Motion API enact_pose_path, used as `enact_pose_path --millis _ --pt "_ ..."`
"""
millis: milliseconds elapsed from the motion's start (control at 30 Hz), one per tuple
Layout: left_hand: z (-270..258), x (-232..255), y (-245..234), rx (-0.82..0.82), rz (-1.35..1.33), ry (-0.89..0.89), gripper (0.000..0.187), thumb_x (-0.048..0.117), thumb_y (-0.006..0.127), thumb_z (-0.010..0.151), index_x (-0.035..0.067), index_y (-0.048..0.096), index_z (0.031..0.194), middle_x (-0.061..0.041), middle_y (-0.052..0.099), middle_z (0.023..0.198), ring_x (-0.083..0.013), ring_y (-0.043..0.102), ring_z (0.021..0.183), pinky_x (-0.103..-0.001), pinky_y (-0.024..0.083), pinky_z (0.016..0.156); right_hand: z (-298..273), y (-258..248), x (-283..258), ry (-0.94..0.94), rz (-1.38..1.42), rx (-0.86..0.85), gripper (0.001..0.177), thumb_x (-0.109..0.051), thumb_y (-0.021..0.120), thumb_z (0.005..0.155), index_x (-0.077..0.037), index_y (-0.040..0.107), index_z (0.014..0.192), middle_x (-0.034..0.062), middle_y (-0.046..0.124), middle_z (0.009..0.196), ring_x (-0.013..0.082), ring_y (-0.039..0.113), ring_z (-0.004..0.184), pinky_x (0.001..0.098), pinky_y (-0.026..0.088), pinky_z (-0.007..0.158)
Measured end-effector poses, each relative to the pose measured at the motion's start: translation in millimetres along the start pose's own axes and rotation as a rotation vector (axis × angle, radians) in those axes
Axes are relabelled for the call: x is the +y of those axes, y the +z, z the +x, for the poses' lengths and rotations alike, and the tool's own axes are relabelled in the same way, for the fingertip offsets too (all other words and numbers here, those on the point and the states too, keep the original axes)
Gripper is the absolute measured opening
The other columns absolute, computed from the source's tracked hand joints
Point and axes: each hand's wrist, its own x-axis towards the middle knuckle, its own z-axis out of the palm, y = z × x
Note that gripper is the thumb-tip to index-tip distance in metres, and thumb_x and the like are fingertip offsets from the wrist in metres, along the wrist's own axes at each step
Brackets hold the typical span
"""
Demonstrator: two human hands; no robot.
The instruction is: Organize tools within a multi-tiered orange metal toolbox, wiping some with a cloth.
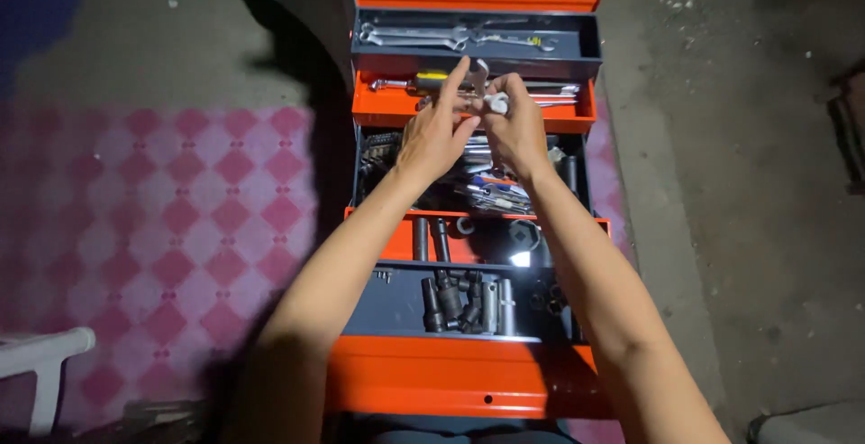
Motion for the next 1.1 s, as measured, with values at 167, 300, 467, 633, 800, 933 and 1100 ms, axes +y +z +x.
enact_pose_path --millis 167,300,467,633,800,933,1100 --pt "3 40 -10 -0.017 -0.106 -0.008 0.089 0.015 0.074 0.095 0.022 0.018 0.164 -0.011 0.077 0.11 -0.0277 0.079 0.092 -0.041 0.06 0.081 1 -20 -8 0.034 0.293 -0.04 0.021 -0.004 0.072 0.091 -0.005 0.055 0.103 0.0049 0.068 0.087 0.0115 0.066 0.079 0.0282 0.056 0.063" --pt "-9 64 -13 -0.068 -0.18 -0.171 0.097 0.014 0.078 0.09 0.018 0.013 0.162 -0.012 0.075 0.101 -0.0225 0.078 0.081 -0.039 0.06 0.078 -7 -33 -17 0.193 0.662 -0.069 0.02 -0.006 0.073 0.095 -0.007 0.055 0.104 0.0026 0.068 0.087 0.0115 0.07 0.076 0.0264 0.057 0.06" --pt "-35 69 2 -0.098 -0.48 -0.388 0.095 0.011 0.075 0.088 0.014 0.014 0.161 -0.009 0.071 0.095 -0.0163 0.073 0.077 -0.032 0.063 0.066 -33 -41 -32 0.192 0.726 -0.067 0.021 -0.008 0.075 0.096 -0.007 0.056 0.103 0.0036 0.067 0.083 0.0131 0.066 0.069 0.0275 0.053 0.056" --pt "-40 65 1 -0.145 -0.691 -0.439 0.089 0.005 0.07 0.089 0.01 0.018 0.161 -0.008 0.069 0.089 -0.0149 0.07 0.075 -0.028 0.06 0.061 -44 -45 -44 0.096 0.68 -0.081 0.022 -0.007 0.077 0.095 -0.006 0.057 0.103 0.0023 0.068 0.085 0.0104 0.066 0.073 0.0254 0.053 0.06" --pt "-34 84 -15 -0.195 -0.697 -0.423 0.085 0.003 0.068 0.09 0.007 0.02 0.159 -0.007 0.068 0.082 -0.0127 0.068 0.07 -0.026 0.058 0.059 -42 -48 -48 0.048 0.624 -0.11 0.024 -0.012 0.08 0.095 -0.006 0.058 0.104 0.0009 0.067 0.088 0.0081 0.064 0.078 0.0246 0.054 0.065" --pt "-45 77 -14 -0.215 -0.683 -0.392 0.079 0.004 0.069 0.09 0.006 0.027 0.156 -0.005 0.068 0.083 -0.012 0.07 0.073 -0.026 0.059 0.06 -43 -63 -60 0.137 0.509 -0.045 0.023 -0.025 0.073 0.099 -0.006 0.062 0.106 0.0037 0.067 0.085 0.0102 0.064 0.072 0.0251 0.051 0.06" --pt "-59 69 -13 -0.25 -0.657 -0.4 0.057 0.009 0.068 0.095 0.008 0.045 0.147 -0.003 0.071 0.087 -0.0104 0.071 0.081 -0.024 0.057 0.062 -53 -70 -85 0.386 1.212 0.073 0.062 -0.051 0.046 0.099 0.003 0.062 0.124 0.013 0.074 0.11 0.0208 0.071 0.099 0.0293 0.059 0.079"
